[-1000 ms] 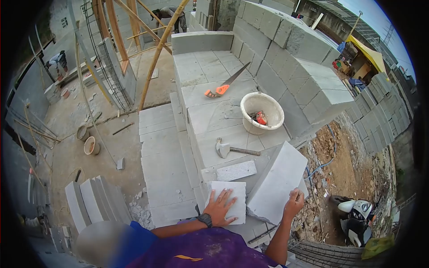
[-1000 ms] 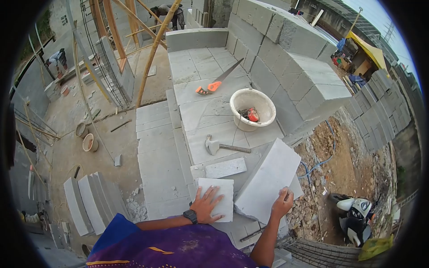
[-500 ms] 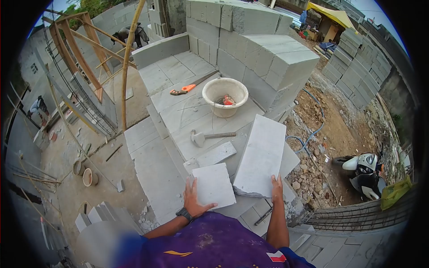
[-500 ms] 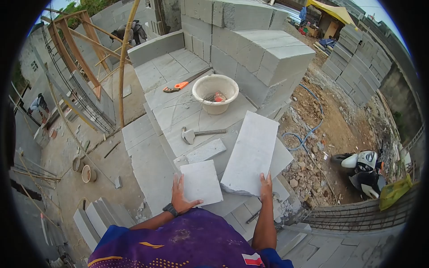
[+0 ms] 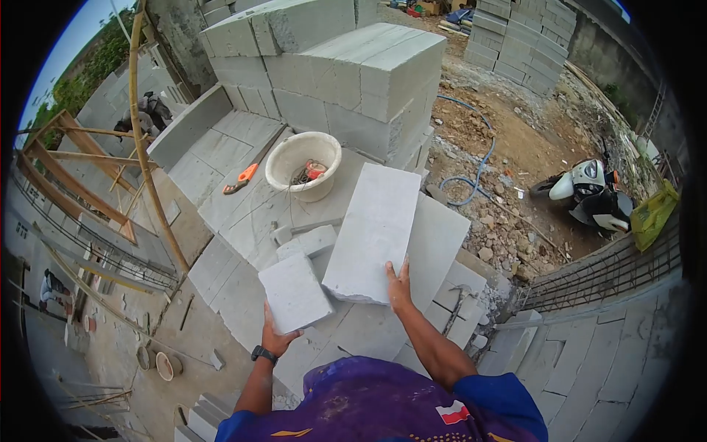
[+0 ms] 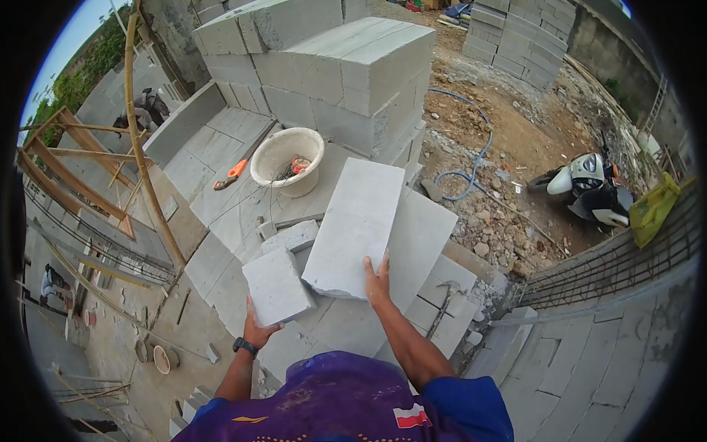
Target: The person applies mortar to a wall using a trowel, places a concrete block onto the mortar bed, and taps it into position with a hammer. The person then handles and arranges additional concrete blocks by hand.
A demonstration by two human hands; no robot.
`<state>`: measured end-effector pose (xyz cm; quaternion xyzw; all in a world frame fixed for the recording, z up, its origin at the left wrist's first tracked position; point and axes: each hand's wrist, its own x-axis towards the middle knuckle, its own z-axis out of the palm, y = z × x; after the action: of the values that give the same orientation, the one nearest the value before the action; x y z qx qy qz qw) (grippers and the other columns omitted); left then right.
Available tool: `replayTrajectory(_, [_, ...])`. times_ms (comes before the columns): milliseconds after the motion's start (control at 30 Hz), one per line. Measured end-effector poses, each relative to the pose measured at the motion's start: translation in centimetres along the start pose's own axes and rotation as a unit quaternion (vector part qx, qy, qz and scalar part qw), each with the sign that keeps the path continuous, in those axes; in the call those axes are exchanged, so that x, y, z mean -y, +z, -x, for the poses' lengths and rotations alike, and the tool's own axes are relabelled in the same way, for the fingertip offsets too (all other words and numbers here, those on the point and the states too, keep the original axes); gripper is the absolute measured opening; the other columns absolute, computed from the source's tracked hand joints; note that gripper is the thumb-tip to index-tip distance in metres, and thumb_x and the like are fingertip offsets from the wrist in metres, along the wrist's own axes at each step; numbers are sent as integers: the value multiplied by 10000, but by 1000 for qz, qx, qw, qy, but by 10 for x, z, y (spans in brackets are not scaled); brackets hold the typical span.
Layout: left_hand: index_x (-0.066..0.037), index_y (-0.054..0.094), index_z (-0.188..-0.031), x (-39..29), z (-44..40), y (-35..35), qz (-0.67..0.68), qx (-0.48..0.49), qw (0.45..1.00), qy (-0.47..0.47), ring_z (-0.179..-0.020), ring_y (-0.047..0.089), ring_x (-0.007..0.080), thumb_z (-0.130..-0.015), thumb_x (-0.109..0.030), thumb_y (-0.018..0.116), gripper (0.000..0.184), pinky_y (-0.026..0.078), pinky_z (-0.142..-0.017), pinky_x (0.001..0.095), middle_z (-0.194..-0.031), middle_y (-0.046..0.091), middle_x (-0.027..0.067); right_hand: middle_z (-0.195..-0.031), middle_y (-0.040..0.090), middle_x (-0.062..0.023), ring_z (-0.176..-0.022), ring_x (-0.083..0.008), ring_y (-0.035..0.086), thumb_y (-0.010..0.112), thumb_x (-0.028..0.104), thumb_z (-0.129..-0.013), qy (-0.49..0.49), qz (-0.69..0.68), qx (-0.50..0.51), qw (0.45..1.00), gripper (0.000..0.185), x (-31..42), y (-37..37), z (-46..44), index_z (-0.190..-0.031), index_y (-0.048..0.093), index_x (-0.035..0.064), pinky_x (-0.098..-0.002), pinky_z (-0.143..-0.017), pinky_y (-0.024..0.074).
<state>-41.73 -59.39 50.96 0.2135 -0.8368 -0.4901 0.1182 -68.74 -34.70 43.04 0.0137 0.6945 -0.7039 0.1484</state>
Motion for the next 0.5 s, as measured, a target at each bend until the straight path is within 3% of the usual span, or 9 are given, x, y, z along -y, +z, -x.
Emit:
replayTrajectory(67, [10, 100, -1608, 5, -21, -24, -6, 22, 999, -24, -1360, 495, 319, -623, -63, 916, 1281, 405, -1160, 385, -1479, 470, 188, -1684, 192, -246, -1568, -354, 185, 569, 417, -1056, 8, 11, -17, 1000, 854, 13, 26, 2, -1630, 130, -38, -409, -1278, 145])
replayTrajectory(200, [10, 88, -1608, 16, -73, -56, -30, 35, 998, -30, -1295, 545, 312, -621, -37, 904, 1281, 454, -1116, 382, -1430, 505, 189, -1654, 221, -293, -1549, -419, 205, 493, 492, -1067, -13, 60, -93, 994, 839, 11, 83, -19, -1617, 165, -50, -460, -1271, 171])
replayTrajectory(333, [26, 106, -1609, 46, -112, -67, 15, 41, 997, -63, -1367, 475, 339, -628, -169, 928, 1294, 411, -1159, 406, -1499, 425, 206, -1646, 213, -314, -1534, -451, 217, 450, 554, -1062, -13, 68, -126, 990, 868, 10, 129, -56, -1618, 152, -43, -496, -1260, 206])
replayTrajectory(367, [20, 126, -1595, 47, -112, -64, -47, 5, 998, -29, -1355, 483, 330, -645, -175, 922, 1255, 422, -1147, 401, -1471, 441, 198, -1646, 211, -315, -1532, -456, 217, 443, 560, -1062, -20, 67, -126, 990, 871, 12, 135, -64, -1619, 147, -40, -500, -1258, 212])
replayTrajectory(500, [58, 45, -1604, 66, -114, -64, -80, -13, 997, -21, -1350, 478, 338, -643, -124, 932, 1321, 403, -1156, 380, -1501, 406, 216, -1662, 171, -307, -1536, -460, 197, 424, 558, -1069, -23, 92, -95, 991, 870, 12, 139, -69, -1624, 109, -33, -508, -1256, 206])
